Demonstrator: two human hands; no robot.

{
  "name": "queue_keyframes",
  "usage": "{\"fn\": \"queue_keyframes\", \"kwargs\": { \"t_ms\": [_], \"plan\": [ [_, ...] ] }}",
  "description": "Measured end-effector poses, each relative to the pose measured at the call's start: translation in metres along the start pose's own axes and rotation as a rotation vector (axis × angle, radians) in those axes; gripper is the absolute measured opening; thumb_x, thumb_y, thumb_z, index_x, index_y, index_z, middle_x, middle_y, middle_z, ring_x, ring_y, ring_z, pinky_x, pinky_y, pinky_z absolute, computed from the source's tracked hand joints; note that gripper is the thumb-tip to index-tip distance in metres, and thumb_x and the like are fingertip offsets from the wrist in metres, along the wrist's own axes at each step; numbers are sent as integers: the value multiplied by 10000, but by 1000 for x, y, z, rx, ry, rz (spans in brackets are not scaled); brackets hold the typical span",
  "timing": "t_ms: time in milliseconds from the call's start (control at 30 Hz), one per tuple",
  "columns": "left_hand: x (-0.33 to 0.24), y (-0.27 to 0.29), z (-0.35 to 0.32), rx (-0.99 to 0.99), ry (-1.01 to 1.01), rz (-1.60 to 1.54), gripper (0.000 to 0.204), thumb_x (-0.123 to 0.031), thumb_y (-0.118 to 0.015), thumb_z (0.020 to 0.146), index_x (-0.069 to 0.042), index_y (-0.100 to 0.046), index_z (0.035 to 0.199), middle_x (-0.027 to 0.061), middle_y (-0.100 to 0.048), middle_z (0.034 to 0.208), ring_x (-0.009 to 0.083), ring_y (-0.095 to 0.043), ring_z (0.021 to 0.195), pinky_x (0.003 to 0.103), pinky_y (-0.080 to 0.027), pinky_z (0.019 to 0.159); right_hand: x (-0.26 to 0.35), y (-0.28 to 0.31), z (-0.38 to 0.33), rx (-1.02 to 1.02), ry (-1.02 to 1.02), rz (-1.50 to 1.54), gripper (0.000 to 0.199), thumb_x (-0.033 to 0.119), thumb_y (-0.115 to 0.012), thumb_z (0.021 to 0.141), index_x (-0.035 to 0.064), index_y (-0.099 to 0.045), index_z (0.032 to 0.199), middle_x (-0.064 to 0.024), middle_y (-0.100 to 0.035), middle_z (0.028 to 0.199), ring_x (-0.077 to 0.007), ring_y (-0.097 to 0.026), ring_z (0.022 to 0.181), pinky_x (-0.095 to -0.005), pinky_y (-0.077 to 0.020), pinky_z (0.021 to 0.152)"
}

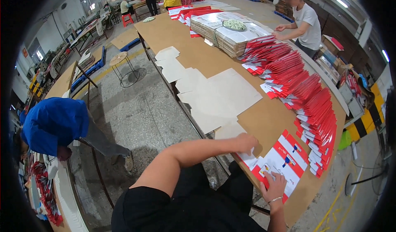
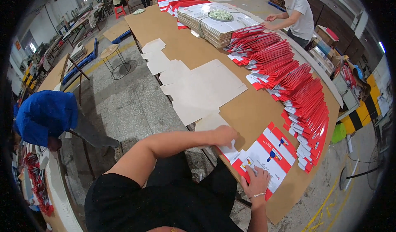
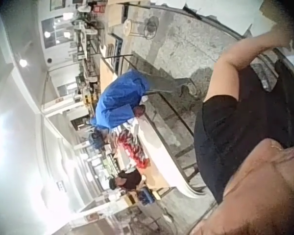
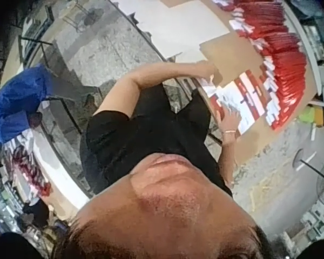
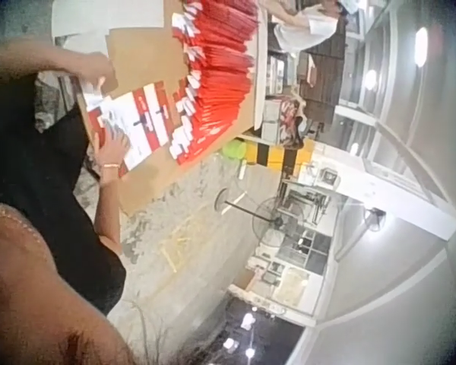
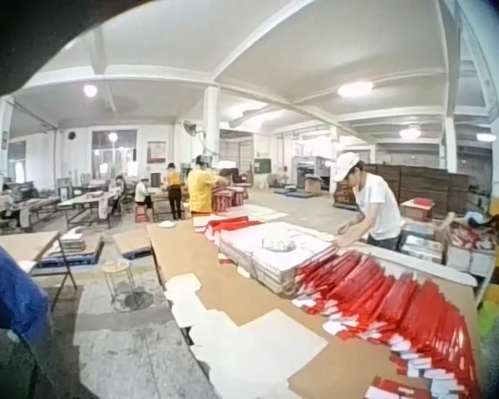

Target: Sort and fold paper packaging or cardstock items at a industrial workbench.

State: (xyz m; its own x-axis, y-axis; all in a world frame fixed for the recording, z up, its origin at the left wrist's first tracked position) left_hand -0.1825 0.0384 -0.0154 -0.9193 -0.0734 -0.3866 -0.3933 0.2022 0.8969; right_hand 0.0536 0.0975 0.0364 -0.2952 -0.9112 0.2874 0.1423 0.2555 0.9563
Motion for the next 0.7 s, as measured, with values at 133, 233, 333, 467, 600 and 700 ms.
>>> {"fn": "queue_keyframes", "kwargs": {
  "t_ms": [133, 233, 333, 467, 600, 700],
  "plan": [
    [-48, -12, -78, -399, -167, 319, 588, -334, -753, 737, -91, -597, 1249, 88, -672, 1035, 281, -640, 992, 431, -514, 811, -6, -3, -1, 21, -110, 61, 495, 353, -735, 755, 152, -653, 1200, -183, -486, 1316, -368, -417, 1262, -537, -253, 1097],
    [-33, -5, -128, -477, -303, 485, 534, -288, -704, 793, -110, -572, 1279, 87, -615, 1167, 294, -569, 1124, 436, -468, 920, -12, -7, -5, -164, 51, 6, 552, 362, -726, 763, 145, -610, 1257, -197, -437, 1380, -389, -350, 1342, -575, -198, 1119],
    [30, 12, -128, -163, -272, 275, 642, -334, -732, 786, -119, -516, 1351, 129, -502, 1343, 303, -487, 1255, 462, -425, 999, -14, -16, -6, -77, 43, 15, 612, 366, -712, 775, 143, -558, 1324, -212, -389, 1443, -410, -273, 1408, -610, -137, 1134],
    [49, 38, -143, -883, 37, 252, 913, -341, -804, 749, -146, -333, 1506, 179, -421, 1456, 303, -475, 1298, 450, -396, 1062, 2, -25, -12, -84, -8, 81, 640, 363, -673, 807, 126, -519, 1382, -222, -340, 1501, -417, -236, 1433, -630, -85, 1141],
    [52, 12, -116, -1187, 274, -691, 1012, -226, -828, 742, -159, -224, 1551, 200, -478, 1403, 306, -549, 1221, 424, -435, 1044, 12, -31, -15, -61, -8, 91, 638, 332, -655, 830, 127, -498, 1413, -229, -328, 1518, -421, -227, 1439, -634, -77, 1140],
    [49, -28, -83, -1144, 389, -1682, 864, -68, -733, 759, -41, -296, 1503, 116, -604, 1209, 220, -601, 1086, 356, -501, 921, 7, -30, -14, -61, -5, 93, 598, 297, -640, 850, 148, -504, 1413, -223, -311, 1536, -426, -220, 1445, -632, -80, 1142]
  ]
}}
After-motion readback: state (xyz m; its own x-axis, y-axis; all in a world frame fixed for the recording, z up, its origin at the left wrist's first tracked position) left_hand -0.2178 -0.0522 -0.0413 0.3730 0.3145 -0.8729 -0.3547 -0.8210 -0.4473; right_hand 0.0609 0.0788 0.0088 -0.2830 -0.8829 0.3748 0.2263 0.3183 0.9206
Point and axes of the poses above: each hand's wrist, its own z-axis towards the middle knuckle, its own y-axis out of the back of the hand, x = y × z, the point moved 5 cm from there along z, towards the middle knuckle
